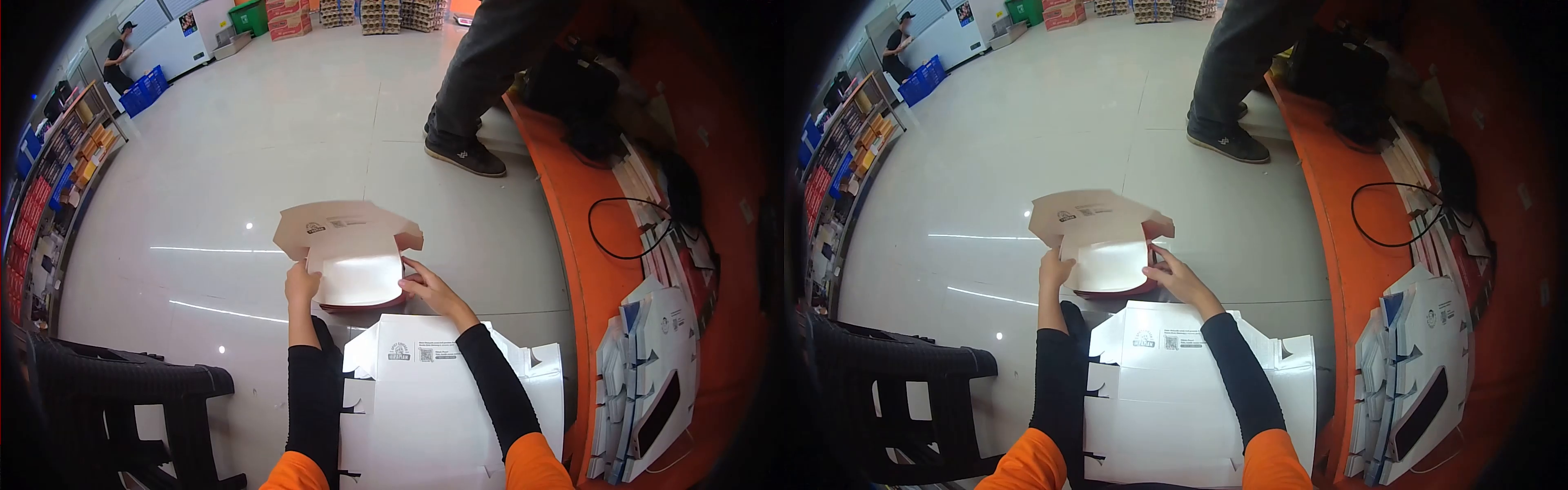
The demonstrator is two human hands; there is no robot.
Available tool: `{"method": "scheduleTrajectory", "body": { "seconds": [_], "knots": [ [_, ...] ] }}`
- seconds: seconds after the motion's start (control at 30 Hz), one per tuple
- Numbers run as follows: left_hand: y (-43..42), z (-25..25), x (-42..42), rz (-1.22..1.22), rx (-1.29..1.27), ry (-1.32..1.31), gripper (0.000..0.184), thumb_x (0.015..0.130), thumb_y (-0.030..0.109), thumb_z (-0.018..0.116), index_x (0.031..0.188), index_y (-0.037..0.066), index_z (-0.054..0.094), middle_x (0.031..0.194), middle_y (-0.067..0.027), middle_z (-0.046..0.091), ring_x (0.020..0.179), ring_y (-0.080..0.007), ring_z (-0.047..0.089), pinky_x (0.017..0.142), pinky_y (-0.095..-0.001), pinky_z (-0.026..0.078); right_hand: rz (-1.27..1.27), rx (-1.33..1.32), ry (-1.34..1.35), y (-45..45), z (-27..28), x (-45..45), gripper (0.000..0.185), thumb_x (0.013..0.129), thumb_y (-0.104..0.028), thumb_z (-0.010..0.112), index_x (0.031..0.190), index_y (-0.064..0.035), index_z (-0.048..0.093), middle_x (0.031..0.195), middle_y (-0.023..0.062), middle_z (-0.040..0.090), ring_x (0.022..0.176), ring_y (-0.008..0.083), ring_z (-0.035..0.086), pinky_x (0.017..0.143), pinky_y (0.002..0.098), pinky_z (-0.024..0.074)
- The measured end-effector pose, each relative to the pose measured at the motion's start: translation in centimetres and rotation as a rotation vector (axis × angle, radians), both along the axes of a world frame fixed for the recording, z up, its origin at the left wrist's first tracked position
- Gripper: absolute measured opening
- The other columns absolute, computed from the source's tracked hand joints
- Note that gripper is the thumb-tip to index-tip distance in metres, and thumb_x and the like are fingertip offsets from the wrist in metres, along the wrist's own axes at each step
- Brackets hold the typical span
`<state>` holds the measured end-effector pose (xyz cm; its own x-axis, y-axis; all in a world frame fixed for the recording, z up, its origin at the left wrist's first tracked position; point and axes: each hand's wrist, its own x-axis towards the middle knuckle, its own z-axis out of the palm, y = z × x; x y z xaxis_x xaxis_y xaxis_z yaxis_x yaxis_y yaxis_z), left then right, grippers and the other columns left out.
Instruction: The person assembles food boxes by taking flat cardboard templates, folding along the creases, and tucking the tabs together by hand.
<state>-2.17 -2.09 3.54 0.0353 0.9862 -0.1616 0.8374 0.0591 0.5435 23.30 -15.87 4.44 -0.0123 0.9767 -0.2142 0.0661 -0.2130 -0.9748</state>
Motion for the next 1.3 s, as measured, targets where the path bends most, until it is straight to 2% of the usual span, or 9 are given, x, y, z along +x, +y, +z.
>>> {"method": "scheduleTrajectory", "body": {
  "seconds": [0.1, 0.3, 0.57, 0.67, 0.77, 0.87, 1.03, 1.13, 1.3],
  "knots": [
    [0.3, -0.5, -0.3, -0.001, 0.052, 0.018, 0.049, 0.072, 0.014, 0.061, 0.121, 0.01, 0.056, 0.107, -0.0178, 0.063, 0.1, -0.0373, 0.059, 0.086, -0.0453, 0.048, 0.061, 0.12, -0.017, 0.1, -1.4, 0.2, 0.074, 0.077, -0.027, 0.068, 0.139, -0.006, 0.033, 0.108, 0.0178, 0.062, 0.091, 0.0211, 0.06, 0.083, 0.0312, 0.0447],
    [0.4, 0.0, -0.1, -0.01, 0.021, 0.08, 0.05, 0.073, 0.009, 0.054, 0.123, 0.012, 0.054, 0.11, -0.0182, 0.062, 0.101, -0.0376, 0.059, 0.086, -0.0463, 0.048, 0.092, 0.113, -0.473, -1.4, 2.2, -0.7, 0.068, 0.073, -0.014, 0.069, 0.133, -0.0079, 0.039, 0.104, 0.0092, 0.066, 0.08, 0.021, 0.06, 0.075, 0.0313, 0.0463],
    [1.0, -1.1, -0.6, -0.018, 0.025, 0.043, 0.054, 0.073, 0.008, 0.053, 0.126, 0.014, 0.052, 0.11, -0.0177, 0.062, 0.101, -0.0378, 0.059, 0.087, -0.0467, 0.047, 0.036, 0.312, -0.849, -1.8, 1.9, -1.5, 0.035, 0.07, -0.017, 0.072, 0.1, -0.0052, 0.058, 0.089, 0.0128, 0.065, 0.086, 0.031, 0.059, 0.077, 0.039, 0.0463],
    [0.5, -0.2, -0.4, -0.021, 0.032, -0.03, 0.048, 0.073, 0.007, 0.052, 0.122, 0.006, 0.054, 0.111, -0.0214, 0.06, 0.103, -0.038, 0.057, 0.088, -0.046, 0.046, -0.005, 0.446, -0.881, -1.6, 0.4, -1.5, 0.028, 0.069, -0.016, 0.072, 0.091, -0.0059, 0.06, 0.086, 0.0106, 0.063, 0.087, 0.0298, 0.058, 0.078, 0.0402, 0.0463],
    [1.3, -3.1, -0.7, -0.012, 0.174, -0.114, 0.041, 0.076, 0.015, 0.057, 0.113, -0.004, 0.055, 0.111, -0.0248, 0.059, 0.104, -0.0378, 0.057, 0.089, -0.0439, 0.045, 0.015, 0.49, -0.901, -1.4, -0.2, -1.5, 0.026, 0.067, -0.016, 0.073, 0.088, -0.0064, 0.061, 0.087, 0.0073, 0.063, 0.09, 0.0272, 0.056, 0.08, 0.0392, 0.046],
    [-2.7, 2.7, 2.2, 0.097, 0.375, 0.312, 0.047, 0.079, 0.03, 0.064, 0.105, -0.008, 0.055, 0.11, -0.0266, 0.058, 0.104, -0.0377, 0.057, 0.089, -0.0415, 0.044, 0.065, 0.463, -0.941, -1.1, 0.0, -1.4, 0.026, 0.066, -0.017, 0.074, 0.086, -0.007, 0.061, 0.088, 0.0045, 0.063, 0.091, 0.025, 0.054, 0.082, 0.0375, 0.0456],
    [-3.0, 3.8, 8.0, -0.47, -0.319, -0.095, 0.068, 0.083, 0.058, 0.053, 0.11, -0.003, 0.057, 0.096, -0.0219, 0.064, 0.094, -0.0317, 0.062, 0.08, -0.0401, 0.048, 0.089, 0.455, -0.946, -1.4, 0.7, -1.6, 0.022, 0.064, -0.019, 0.075, 0.079, -0.0088, 0.063, 0.085, 0.0033, 0.062, 0.089, 0.024, 0.054, 0.08, 0.0368, 0.0451],
    [-4.1, 4.1, 13.0, -0.541, -0.177, 0.152, 0.055, 0.086, 0.049, 0.051, 0.102, -0.002, 0.061, 0.102, -0.0226, 0.064, 0.098, -0.0366, 0.061, 0.084, -0.0403, 0.048, 0.125, 0.423, -0.981, -1.4, 0.7, -1.5, 0.02, 0.064, -0.022, 0.075, 0.075, -0.0101, 0.064, 0.085, 0.0027, 0.062, 0.088, 0.0234, 0.054, 0.079, 0.0369, 0.0438],
    [-5.3, 4.1, 14.7, -0.4, 0.077, 0.263, 0.035, 0.088, 0.035, 0.048, 0.09, 0.005, 0.066, 0.091, -0.016, 0.067, 0.085, -0.0348, 0.064, 0.074, -0.0429, 0.051, 0.085, 0.546, -1.235, -1.1, -0.2, -1.8, 0.025, 0.062, -0.028, 0.077, 0.08, -0.0145, 0.065, 0.09, -0.0017, 0.06, 0.092, 0.0203, 0.051, 0.077, 0.0337, 0.0416]
  ]
}}
